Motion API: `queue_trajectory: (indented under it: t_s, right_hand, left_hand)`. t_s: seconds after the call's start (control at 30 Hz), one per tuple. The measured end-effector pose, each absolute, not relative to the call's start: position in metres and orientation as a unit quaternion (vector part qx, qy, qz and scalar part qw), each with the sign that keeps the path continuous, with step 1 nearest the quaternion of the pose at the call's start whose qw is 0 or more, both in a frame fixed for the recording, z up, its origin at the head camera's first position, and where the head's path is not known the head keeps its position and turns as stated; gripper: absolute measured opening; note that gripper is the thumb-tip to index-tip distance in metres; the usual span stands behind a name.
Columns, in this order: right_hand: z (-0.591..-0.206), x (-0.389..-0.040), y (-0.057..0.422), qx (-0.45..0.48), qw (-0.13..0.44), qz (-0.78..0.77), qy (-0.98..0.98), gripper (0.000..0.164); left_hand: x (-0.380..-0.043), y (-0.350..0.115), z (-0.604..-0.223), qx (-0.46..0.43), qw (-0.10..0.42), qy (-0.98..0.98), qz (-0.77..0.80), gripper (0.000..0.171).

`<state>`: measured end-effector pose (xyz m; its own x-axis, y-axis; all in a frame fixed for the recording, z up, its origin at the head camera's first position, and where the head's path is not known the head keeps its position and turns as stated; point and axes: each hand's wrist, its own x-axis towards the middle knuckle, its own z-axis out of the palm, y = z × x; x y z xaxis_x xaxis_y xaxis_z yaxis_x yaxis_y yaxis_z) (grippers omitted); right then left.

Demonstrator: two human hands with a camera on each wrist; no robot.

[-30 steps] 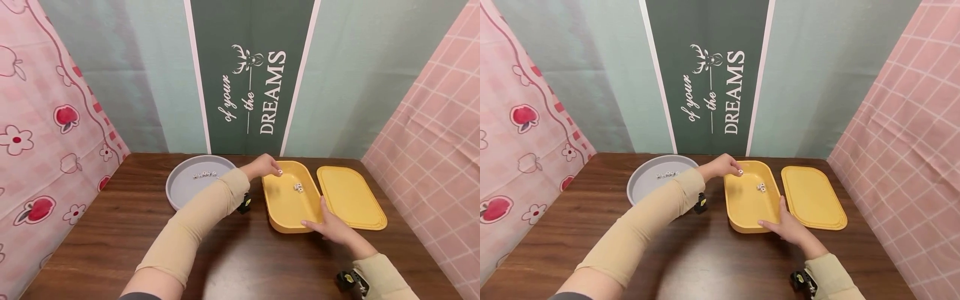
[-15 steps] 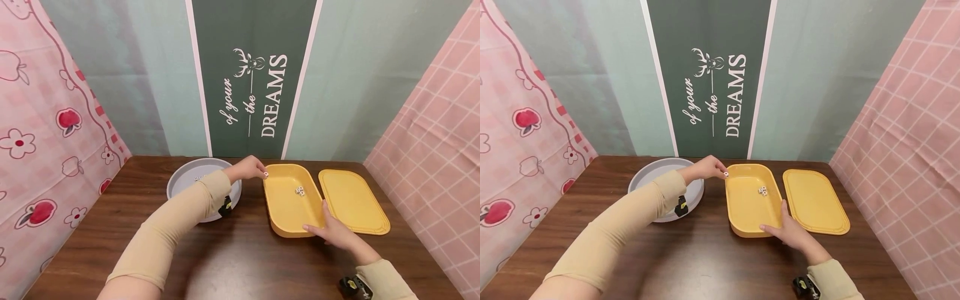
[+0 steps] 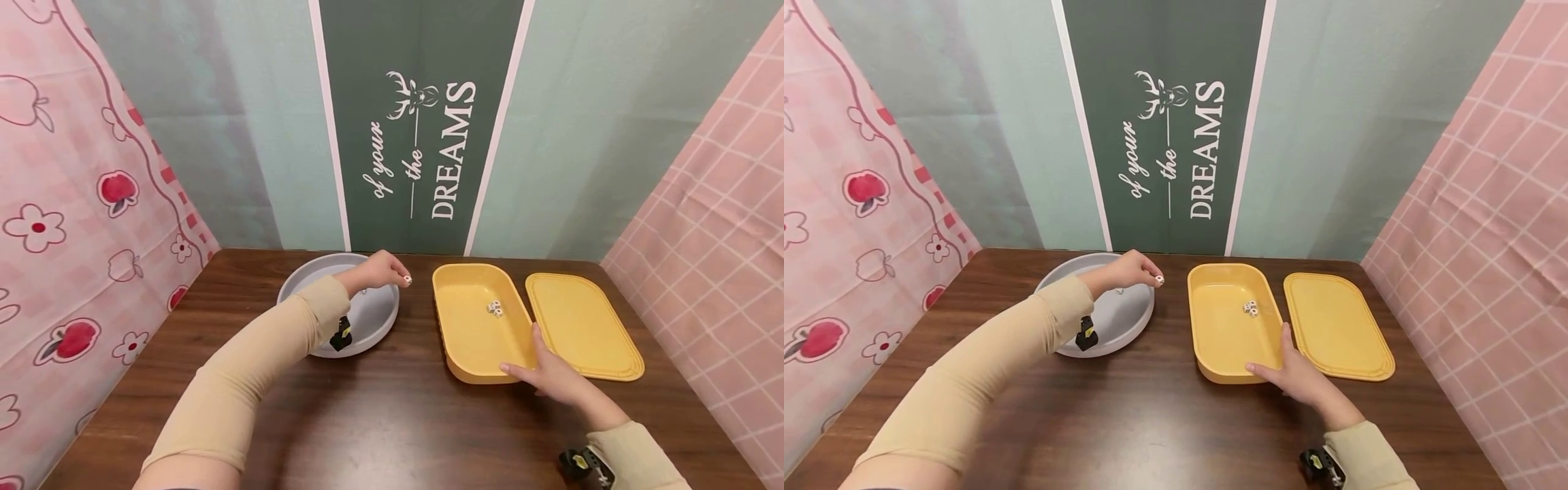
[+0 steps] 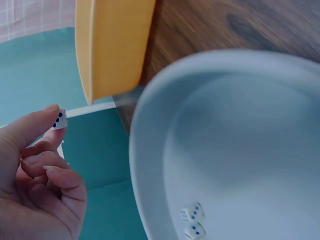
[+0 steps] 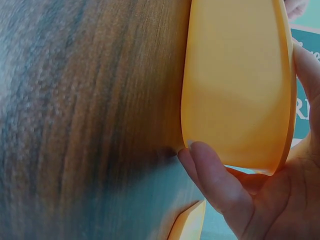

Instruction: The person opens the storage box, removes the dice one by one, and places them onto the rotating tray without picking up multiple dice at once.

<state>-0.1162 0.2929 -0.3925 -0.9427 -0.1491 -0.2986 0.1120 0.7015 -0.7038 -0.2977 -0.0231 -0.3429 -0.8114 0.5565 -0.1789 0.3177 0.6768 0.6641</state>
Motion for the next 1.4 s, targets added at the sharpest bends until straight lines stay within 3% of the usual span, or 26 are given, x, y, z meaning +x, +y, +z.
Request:
queue_trajectory:
  t_s: [0.8, 1.4]
  right_hand:
    - [-0.392, -0.118, 0.296, -0.011, 0.170, -0.381, 0.909, 0.114]
    - [-0.393, -0.116, 0.293, -0.007, 0.162, -0.377, 0.912, 0.114]
  left_hand:
    - [-0.308, -0.064, -0.376, 0.216, 0.179, 0.901, 0.332, 0.012]
    - [-0.315, -0.079, -0.398, 0.197, 0.188, 0.908, 0.319, 0.017]
